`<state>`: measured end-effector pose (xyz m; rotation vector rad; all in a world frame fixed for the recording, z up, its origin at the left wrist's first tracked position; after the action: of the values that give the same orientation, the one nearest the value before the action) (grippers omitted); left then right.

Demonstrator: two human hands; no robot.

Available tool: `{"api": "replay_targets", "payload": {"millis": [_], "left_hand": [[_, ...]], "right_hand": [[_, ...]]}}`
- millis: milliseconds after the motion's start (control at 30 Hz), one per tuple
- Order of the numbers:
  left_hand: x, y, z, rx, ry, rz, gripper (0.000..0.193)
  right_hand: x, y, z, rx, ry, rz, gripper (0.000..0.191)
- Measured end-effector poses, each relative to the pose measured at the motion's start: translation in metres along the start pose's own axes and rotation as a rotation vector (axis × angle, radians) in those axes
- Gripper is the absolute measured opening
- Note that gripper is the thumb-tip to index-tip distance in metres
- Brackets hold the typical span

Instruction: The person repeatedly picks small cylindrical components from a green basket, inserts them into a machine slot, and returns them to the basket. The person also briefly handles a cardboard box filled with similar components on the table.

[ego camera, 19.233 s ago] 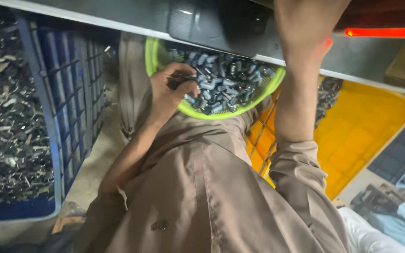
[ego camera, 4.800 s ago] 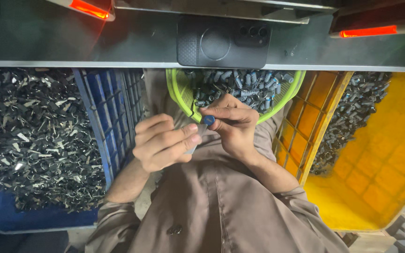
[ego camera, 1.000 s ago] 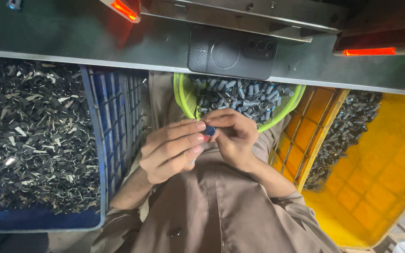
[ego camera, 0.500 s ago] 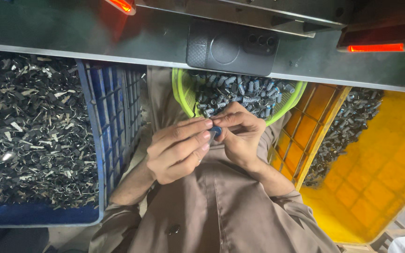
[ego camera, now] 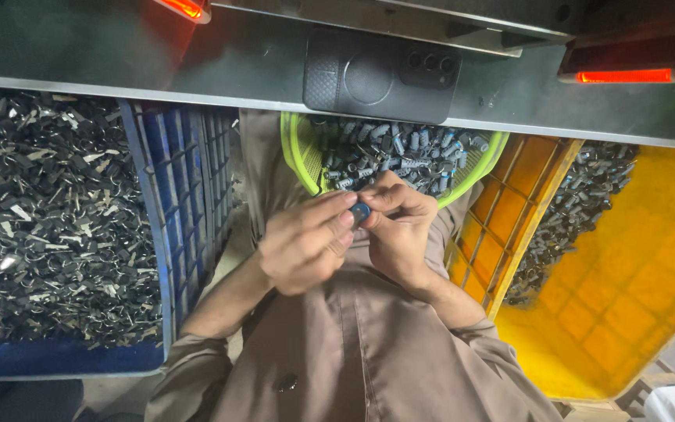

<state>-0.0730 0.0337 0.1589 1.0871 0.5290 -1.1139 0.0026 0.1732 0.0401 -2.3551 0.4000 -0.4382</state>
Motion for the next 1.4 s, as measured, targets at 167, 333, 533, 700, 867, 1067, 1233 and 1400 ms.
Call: {"api": "replay_targets", "payload": {"millis": [167, 333, 533, 700, 867, 1067, 1233, 1400], "left_hand": [[0.001, -0.002, 0.01, 0.051, -0.081, 0.042, 0.015], [-0.01, -0.005, 0.015, 0.047, -0.117, -0.006, 0.019], [-0.016, -0.004, 0.018, 0.044, -0.147, 0.008, 0.015], [-0.014, 0.004, 0.017, -0.057, -0.16, -0.102, 0.021], [-0.013, 0.008, 0.011, -0.097, -0.155, -0.189, 0.019], [-0.007, 0.002, 0.01, -0.056, -0.131, -0.064, 0.018], [-0.006, -0.038, 0.04, 0.165, 0.113, 0.295, 0.025], [0.011, -0.132, 0.093, 0.109, 0.556, 0.848, 0.022]], "right_hand": [[-0.001, -0.004, -0.002, 0.045, -0.075, 0.017, 0.018], [-0.002, -0.005, -0.007, 0.08, -0.102, -0.003, 0.019], [-0.005, -0.004, -0.009, 0.076, -0.089, -0.026, 0.02], [-0.006, -0.018, -0.015, 0.303, -0.155, 0.089, 0.017], [-0.005, -0.016, -0.011, 0.313, -0.08, 0.049, 0.014], [-0.004, 0.005, -0.014, -0.099, -0.061, -0.021, 0.017], [-0.011, -0.003, -0.014, -0.156, -0.113, 0.051, 0.015], [-0.018, -0.007, 0.004, -0.071, -0.037, 0.065, 0.018]]}}
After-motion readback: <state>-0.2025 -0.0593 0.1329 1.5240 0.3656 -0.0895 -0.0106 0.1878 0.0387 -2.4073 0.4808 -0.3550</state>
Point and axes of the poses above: each hand's wrist, its own x-axis away from the middle knuckle, its own z-axis out of the back of the hand, y = z × x, the point moved 8 cm from there along -x, towards the middle knuckle, and after that the axes turned 13 degrees about -x, right-handed, at the moved point
